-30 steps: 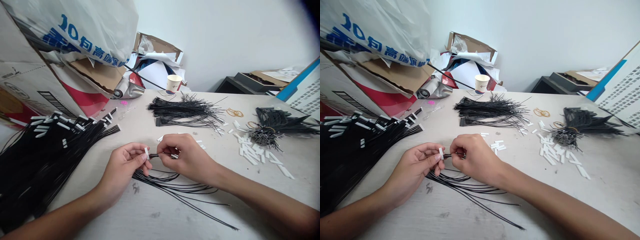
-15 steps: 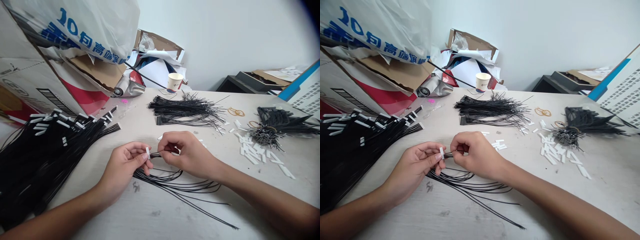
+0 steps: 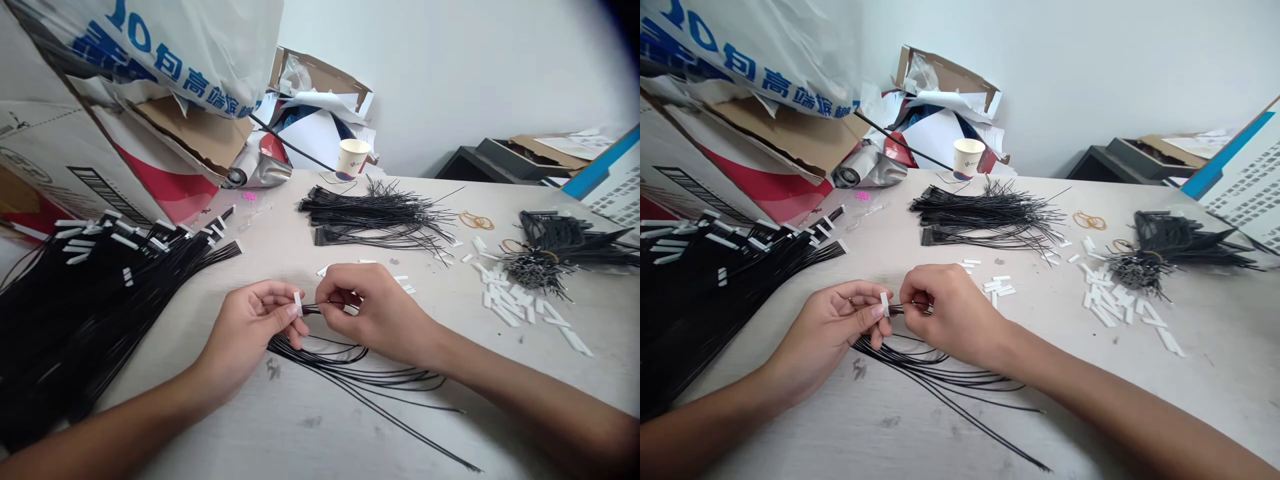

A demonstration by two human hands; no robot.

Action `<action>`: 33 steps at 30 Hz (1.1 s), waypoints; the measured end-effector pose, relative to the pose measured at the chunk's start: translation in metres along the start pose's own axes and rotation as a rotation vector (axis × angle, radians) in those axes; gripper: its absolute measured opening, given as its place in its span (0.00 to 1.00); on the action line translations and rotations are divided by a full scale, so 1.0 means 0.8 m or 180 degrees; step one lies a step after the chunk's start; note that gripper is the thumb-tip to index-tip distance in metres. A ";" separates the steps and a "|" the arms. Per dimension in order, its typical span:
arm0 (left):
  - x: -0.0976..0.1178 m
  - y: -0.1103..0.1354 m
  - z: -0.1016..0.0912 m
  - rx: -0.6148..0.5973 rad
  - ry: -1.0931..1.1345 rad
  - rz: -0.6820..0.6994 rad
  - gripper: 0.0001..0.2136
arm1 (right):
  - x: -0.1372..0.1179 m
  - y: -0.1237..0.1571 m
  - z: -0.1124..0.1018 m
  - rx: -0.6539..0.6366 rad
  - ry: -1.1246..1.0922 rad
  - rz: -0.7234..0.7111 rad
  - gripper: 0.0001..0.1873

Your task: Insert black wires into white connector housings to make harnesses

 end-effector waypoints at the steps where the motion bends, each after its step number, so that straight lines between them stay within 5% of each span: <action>1: 0.000 0.000 0.000 -0.0001 0.0005 0.0001 0.05 | 0.002 0.000 0.001 -0.0002 -0.0025 0.0058 0.08; 9: -0.001 0.000 0.000 0.0012 0.0070 -0.0033 0.04 | 0.015 0.000 0.011 -0.0075 -0.0315 0.0316 0.08; 16: 0.000 -0.003 -0.005 0.0299 0.0659 -0.0048 0.05 | -0.034 0.013 -0.025 0.0545 0.0902 -0.0476 0.05; 21: 0.002 -0.003 -0.007 0.0424 0.0842 0.0013 0.04 | -0.038 0.029 0.027 -0.0900 0.0965 -0.0337 0.08; 23: 0.002 -0.003 -0.009 0.0472 0.0907 0.0051 0.04 | -0.026 0.033 0.046 -0.1182 0.1062 -0.0123 0.08; 28: 0.001 -0.003 -0.008 0.0389 0.0943 0.0006 0.04 | -0.008 0.031 0.068 -0.1248 0.0924 0.0122 0.07; 33: 0.002 -0.003 -0.007 0.0350 0.0948 0.0023 0.03 | -0.006 0.026 0.062 -0.1196 0.0760 0.0327 0.07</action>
Point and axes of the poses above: each hand's wrist, its own y-axis away from the middle knuckle, its own z-axis out of the palm, x = y × z, the point moved 8 cm from there along -y, towards the middle knuckle, and after that the axes turned 10 degrees about y, right-handed, at the moved point
